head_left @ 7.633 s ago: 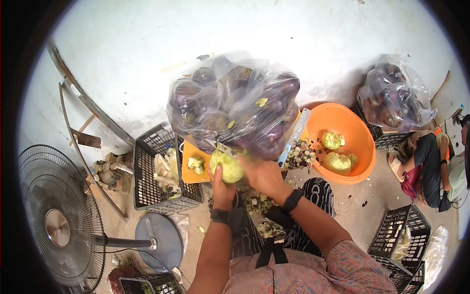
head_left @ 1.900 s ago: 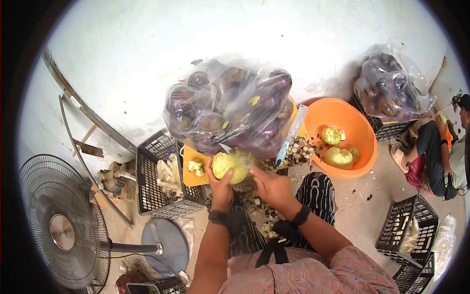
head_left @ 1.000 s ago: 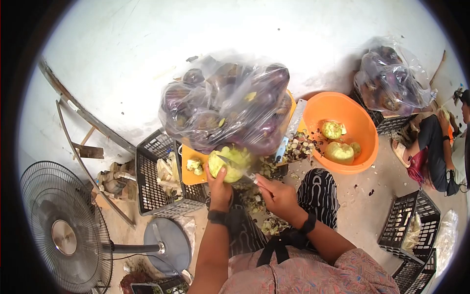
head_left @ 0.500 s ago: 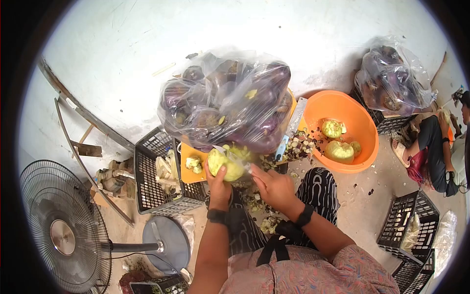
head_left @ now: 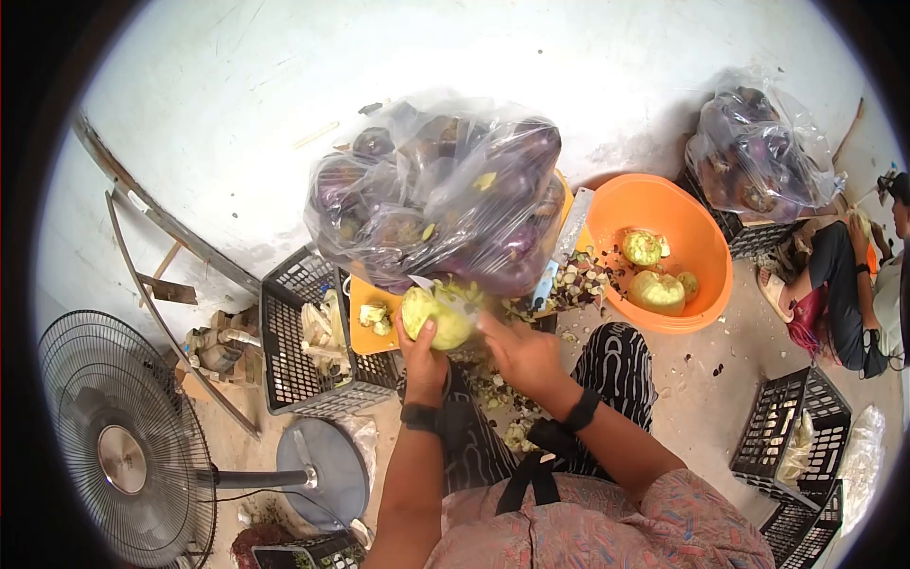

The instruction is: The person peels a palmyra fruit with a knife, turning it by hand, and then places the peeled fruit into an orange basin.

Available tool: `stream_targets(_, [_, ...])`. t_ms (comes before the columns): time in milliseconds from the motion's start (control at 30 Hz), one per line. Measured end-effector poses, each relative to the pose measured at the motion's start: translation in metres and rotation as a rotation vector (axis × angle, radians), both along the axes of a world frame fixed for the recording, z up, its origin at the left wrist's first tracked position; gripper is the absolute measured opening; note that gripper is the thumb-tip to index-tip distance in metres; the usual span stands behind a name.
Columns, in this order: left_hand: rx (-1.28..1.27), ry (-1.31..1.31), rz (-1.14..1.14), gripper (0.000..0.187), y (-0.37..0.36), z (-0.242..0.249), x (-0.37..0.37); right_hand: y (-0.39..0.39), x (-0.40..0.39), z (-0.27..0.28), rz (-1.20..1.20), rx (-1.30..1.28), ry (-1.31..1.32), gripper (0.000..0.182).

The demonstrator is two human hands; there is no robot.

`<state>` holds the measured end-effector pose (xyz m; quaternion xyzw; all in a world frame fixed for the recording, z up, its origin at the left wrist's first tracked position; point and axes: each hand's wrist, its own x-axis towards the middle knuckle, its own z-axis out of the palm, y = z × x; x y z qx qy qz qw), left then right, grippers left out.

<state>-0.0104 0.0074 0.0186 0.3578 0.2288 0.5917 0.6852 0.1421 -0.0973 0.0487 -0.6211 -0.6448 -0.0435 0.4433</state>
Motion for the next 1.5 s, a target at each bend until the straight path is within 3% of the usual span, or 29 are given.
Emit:
stream_targets(533, [0.025, 0.026, -0.008, 0.060, -0.002, 0.002, 0.003, 0.013, 0.005, 0.005, -0.023, -0.096, 0.000, 0.038])
stream_targets(600, [0.038, 0.049, 0.008, 0.059, -0.003, 0.002, 0.003, 0.025, 0.009, -0.001, -0.086, -0.018, 0.024, 0.029])
stream_targets(733, [0.009, 0.017, -0.003, 0.058, -0.002, 0.003, 0.001, 0.024, 0.013, -0.006, -0.065, 0.008, 0.025, 0.030])
stream_targets(800, [-0.007, -0.007, -0.011, 0.058, 0.000, 0.003, 0.001, 0.016, 0.012, -0.011, 0.000, 0.137, 0.163, 0.032])
stream_targets(900, [-0.019, -0.016, -0.016, 0.057, -0.001, 0.003, 0.001, -0.012, 0.006, -0.009, 0.051, 0.004, 0.097, 0.033])
stream_targets(1500, [-0.014, -0.045, -0.036, 0.058, 0.001, 0.000, -0.001, -0.016, 0.005, -0.003, 0.041, -0.001, 0.055, 0.035])
